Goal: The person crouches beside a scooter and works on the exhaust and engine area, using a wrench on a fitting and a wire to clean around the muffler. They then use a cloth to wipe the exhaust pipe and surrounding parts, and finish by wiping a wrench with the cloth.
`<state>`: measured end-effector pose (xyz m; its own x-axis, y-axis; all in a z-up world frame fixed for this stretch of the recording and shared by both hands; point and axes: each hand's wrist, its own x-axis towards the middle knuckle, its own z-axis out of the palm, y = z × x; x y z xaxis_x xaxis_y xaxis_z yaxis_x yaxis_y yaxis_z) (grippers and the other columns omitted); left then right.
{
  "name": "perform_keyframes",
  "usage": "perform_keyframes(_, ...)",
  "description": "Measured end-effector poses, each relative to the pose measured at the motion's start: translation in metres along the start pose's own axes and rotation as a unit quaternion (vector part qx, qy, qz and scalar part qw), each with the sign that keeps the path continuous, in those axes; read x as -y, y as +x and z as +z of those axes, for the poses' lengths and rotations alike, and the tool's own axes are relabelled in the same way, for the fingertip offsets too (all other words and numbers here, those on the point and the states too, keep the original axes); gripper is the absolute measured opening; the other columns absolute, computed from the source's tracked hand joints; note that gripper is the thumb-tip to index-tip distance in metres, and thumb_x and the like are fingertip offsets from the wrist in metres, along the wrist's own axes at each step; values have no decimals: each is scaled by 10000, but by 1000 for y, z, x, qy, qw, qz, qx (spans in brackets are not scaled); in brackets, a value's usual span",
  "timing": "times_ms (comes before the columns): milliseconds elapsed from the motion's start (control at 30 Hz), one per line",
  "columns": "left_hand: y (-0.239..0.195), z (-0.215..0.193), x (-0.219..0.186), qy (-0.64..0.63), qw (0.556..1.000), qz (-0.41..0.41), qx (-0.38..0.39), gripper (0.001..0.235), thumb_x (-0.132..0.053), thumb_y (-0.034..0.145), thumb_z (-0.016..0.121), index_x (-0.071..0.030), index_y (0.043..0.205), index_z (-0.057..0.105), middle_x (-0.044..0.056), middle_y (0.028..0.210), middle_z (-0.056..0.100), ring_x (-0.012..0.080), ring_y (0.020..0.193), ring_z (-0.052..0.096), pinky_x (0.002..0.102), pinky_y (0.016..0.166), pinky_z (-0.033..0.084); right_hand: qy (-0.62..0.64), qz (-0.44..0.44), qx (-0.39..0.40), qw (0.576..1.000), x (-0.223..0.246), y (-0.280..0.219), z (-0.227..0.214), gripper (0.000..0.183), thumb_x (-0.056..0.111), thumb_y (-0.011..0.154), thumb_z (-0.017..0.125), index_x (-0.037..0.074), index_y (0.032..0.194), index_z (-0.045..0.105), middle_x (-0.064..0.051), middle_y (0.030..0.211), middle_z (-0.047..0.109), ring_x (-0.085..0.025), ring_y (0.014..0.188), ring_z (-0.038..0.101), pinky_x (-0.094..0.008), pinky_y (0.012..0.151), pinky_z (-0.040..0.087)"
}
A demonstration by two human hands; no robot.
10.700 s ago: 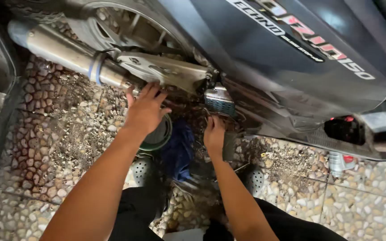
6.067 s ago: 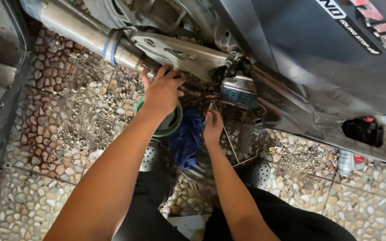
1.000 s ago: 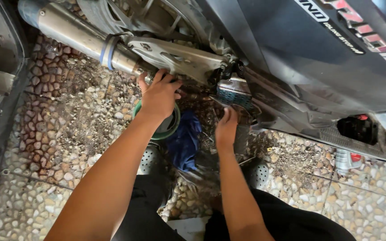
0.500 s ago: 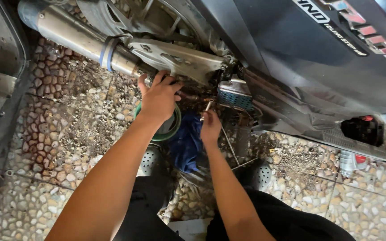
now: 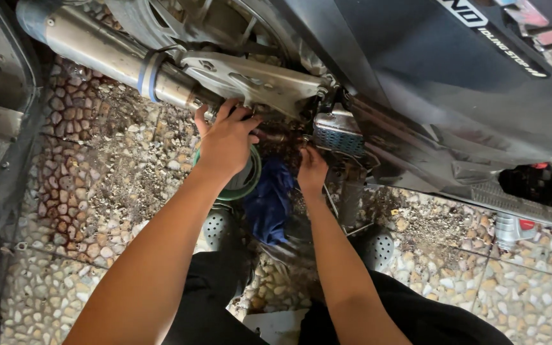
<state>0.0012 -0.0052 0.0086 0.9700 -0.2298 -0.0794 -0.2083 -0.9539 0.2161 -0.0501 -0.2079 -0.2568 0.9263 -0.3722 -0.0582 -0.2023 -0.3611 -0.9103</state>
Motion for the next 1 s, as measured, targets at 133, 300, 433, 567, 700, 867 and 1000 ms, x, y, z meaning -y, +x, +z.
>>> perform_keyframes(133, -2, 2, 1, 4, 1000, 4, -8, 358, -259, 873, 710, -228, 1229, 735, 0, 1367, 615, 227, 1431, 383, 676, 1123, 126, -63, 2, 6, 998, -3, 7, -8, 244, 247, 1017, 693, 38, 1116, 772, -174, 904, 746, -261, 743, 679, -367, 712, 529)
perform_keyframes(300, -5, 3, 2, 7, 1000, 7, -12, 362, -230, 873, 711, -220, 1233, 734, 3, 1363, 613, 237, 1420, 387, 684, 1122, 120, -25, -89, -9, 996, -35, 13, -2, 263, 292, 1000, 691, 53, 1080, 767, -152, 899, 766, -238, 750, 724, -353, 708, 554)
perform_keyframes(433, -4, 2, 2, 3, 1000, 2, -7, 361, -232, 869, 718, -216, 1229, 733, 3, 1364, 610, 235, 1424, 382, 683, 1126, 115, -27, 13, 20, 999, -13, 5, -18, 289, 301, 1000, 683, 47, 1116, 755, -164, 859, 754, -250, 721, 709, -362, 712, 553)
perform_keyframes(567, -2, 6, 4, 8, 1000, -1, 7, 371, -225, 864, 719, -221, 1235, 731, 3, 1377, 602, 229, 1431, 368, 678, 1126, 106, -113, -29, -18, 993, 27, -8, -54, 268, 288, 1056, 634, 98, 1211, 743, -147, 1052, 743, -351, 843, 681, -436, 764, 540)
perform_keyframes(700, 2, 6, 5, 12, 1000, -11, 24, 378, -224, 853, 726, -238, 1231, 733, 10, 1392, 588, 230, 1431, 354, 675, 1110, 92, -107, -86, -80, 987, -5, -14, -69, 282, 301, 1035, 648, 75, 1188, 721, -137, 1080, 720, -339, 909, 689, -438, 782, 536)
perform_keyframes(867, -1, 1, 4, -17, 999, -20, 26, 381, -241, 857, 728, -231, 1238, 727, -7, 1373, 597, 220, 1432, 360, 673, 1125, 94, -176, -242, -79, 951, 42, 13, -90, 231, 302, 1091, 625, 100, 1060, 732, -97, 1079, 748, -327, 1007, 703, -422, 926, 531)
perform_keyframes(1000, -2, 3, 6, -15, 1000, -11, 14, 368, -233, 858, 720, -228, 1226, 730, -24, 1354, 605, 214, 1433, 365, 671, 1131, 98, -218, -248, -67, 941, 53, 9, -90, 260, 304, 1110, 581, 105, 1068, 744, -90, 1098, 750, -333, 1048, 698, -411, 957, 525)
